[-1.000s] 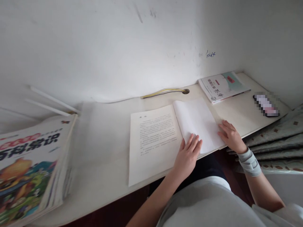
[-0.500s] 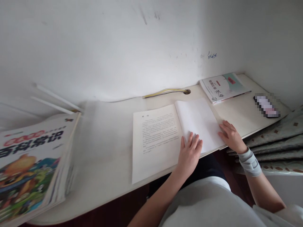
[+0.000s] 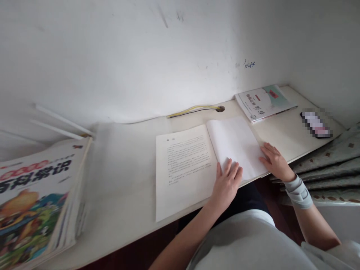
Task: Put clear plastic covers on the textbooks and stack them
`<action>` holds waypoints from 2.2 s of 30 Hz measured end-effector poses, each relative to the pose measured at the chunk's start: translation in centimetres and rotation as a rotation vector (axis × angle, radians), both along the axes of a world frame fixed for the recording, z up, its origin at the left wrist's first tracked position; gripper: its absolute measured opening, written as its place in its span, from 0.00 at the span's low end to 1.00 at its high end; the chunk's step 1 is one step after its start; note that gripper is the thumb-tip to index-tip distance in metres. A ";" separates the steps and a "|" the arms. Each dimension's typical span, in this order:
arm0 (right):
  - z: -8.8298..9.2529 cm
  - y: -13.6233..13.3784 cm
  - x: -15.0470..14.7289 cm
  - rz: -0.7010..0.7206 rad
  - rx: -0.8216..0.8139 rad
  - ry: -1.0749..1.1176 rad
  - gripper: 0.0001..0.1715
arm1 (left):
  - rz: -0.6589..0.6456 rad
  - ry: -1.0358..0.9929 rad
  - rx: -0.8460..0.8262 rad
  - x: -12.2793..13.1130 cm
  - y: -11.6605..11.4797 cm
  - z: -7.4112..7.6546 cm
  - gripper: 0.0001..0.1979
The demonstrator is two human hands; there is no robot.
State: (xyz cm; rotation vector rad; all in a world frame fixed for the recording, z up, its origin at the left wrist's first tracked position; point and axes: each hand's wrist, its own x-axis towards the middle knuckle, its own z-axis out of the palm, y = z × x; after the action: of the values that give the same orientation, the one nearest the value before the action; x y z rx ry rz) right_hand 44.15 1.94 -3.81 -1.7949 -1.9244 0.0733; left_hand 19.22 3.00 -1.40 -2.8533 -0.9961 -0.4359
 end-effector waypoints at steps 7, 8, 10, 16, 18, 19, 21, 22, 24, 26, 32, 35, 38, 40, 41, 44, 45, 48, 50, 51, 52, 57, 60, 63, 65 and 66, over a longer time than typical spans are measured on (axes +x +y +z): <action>0.2 0.0 0.1 0.008 -0.001 0.018 0.25 | -0.074 0.011 -0.041 0.0 0.2 0.0 0.17; 0.2 0.0 0.2 0.010 0.001 0.028 0.25 | -0.077 0.009 -0.045 0.0 0.3 0.1 0.17; 0.0 0.0 0.3 0.015 -0.001 0.045 0.26 | -0.081 0.006 -0.052 0.1 0.3 0.3 0.16; -0.1 0.0 0.6 0.027 -0.032 0.067 0.26 | -0.135 -0.008 -0.079 0.4 0.0 0.1 0.16; 0.0 0.0 0.7 0.028 -0.036 0.071 0.26 | -0.112 -0.041 -0.091 1.0 -0.2 0.0 0.16; 0.0 0.0 0.8 0.031 -0.035 0.073 0.26 | -0.103 -0.059 -0.101 1.4 -0.2 0.1 0.16; 0.2 -0.1 1.0 0.038 -0.028 0.079 0.26 | -0.124 -0.081 -0.138 1.9 -0.4 0.4 0.17; 0.3 -0.1 0.9 0.037 -0.021 0.078 0.26 | -0.153 -0.089 -0.164 1.9 -0.4 0.6 0.21; 0.9 -0.2 0.6 0.025 0.002 0.051 0.27 | -0.192 -0.114 -0.212 1.0 -0.3 1.1 0.31; 1.7 -0.1 -0.4 0.017 0.034 -0.020 0.27 | -0.107 -0.171 -0.223 -1.4 0.0 1.4 0.32; 3.8 1.4 -5.0 0.220 0.047 -0.288 0.20 | 0.536 -0.217 -0.197 -11.1 1.8 -0.2 0.29; 3.6 1.7 -6.2 0.323 0.059 -0.349 0.19 | 0.601 -0.164 -0.214 -13.5 1.8 -1.0 0.32; 2.8 1.2 -6.8 0.364 0.089 -0.385 0.18 | 0.613 -0.140 -0.177 -14.4 1.3 -1.5 0.33; 2.3 0.6 -7.2 0.364 0.107 -0.400 0.19 | 0.644 -0.124 -0.156 -15.0 1.0 -1.7 0.33; 2.1 0.3 -7.4 0.363 0.113 -0.405 0.19 | 0.663 -0.119 -0.149 -15.4 0.8 -1.8 0.34; 2.0 -0.2 -8.1 0.354 0.117 -0.418 0.19 | 0.739 -0.104 -0.146 -16.4 0.3 -1.7 0.35; 2.0 -0.3 -8.3 0.345 0.115 -0.424 0.20 | 0.770 -0.097 -0.155 -16.7 0.2 -1.6 0.35; 2.4 -0.6 -8.1 0.280 0.104 -0.447 0.20 | 0.846 -0.072 -0.197 -17.0 -0.1 -1.0 0.36; 2.8 -0.8 -7.8 0.230 0.091 -0.454 0.19 | 0.866 -0.065 -0.207 -16.9 -0.2 -0.7 0.37; 3.0 -0.8 -7.7 0.211 0.081 -0.452 0.19 | 0.872 -0.066 -0.204 -16.9 -0.1 -0.5 0.37; 3.2 -0.8 -7.6 0.199 0.072 -0.442 0.19 | 0.877 -0.068 -0.201 -16.9 -0.1 -0.4 0.37; 3.5 -0.4 -5.3 0.245 0.045 -0.133 0.19 | 0.894 -0.031 -0.206 -17.1 0.2 -0.4 0.33; 3.6 -1.1 -2.0 0.029 0.087 0.152 0.21 | 0.868 -0.005 -0.212 -17.2 0.1 -0.4 0.31; 3.7 -3.1 1.3 -0.298 0.006 0.172 0.20 | 0.838 -0.017 -0.237 -17.1 -0.3 -0.4 0.29; 3.8 -4.4 2.6 -0.376 -0.125 0.188 0.23 | 0.827 -0.019 -0.252 -16.9 -0.6 -0.3 0.28; 3.8 -5.0 2.8 -0.388 -0.176 0.207 0.23 | 0.822 -0.012 -0.261 -16.8 -0.7 -0.3 0.28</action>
State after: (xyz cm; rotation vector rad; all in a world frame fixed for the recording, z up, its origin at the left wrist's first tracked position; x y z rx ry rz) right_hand 46.96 -3.03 0.01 -2.1521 -1.4396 0.2897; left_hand 2.39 2.33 -1.72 -2.3051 -2.1890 -0.2433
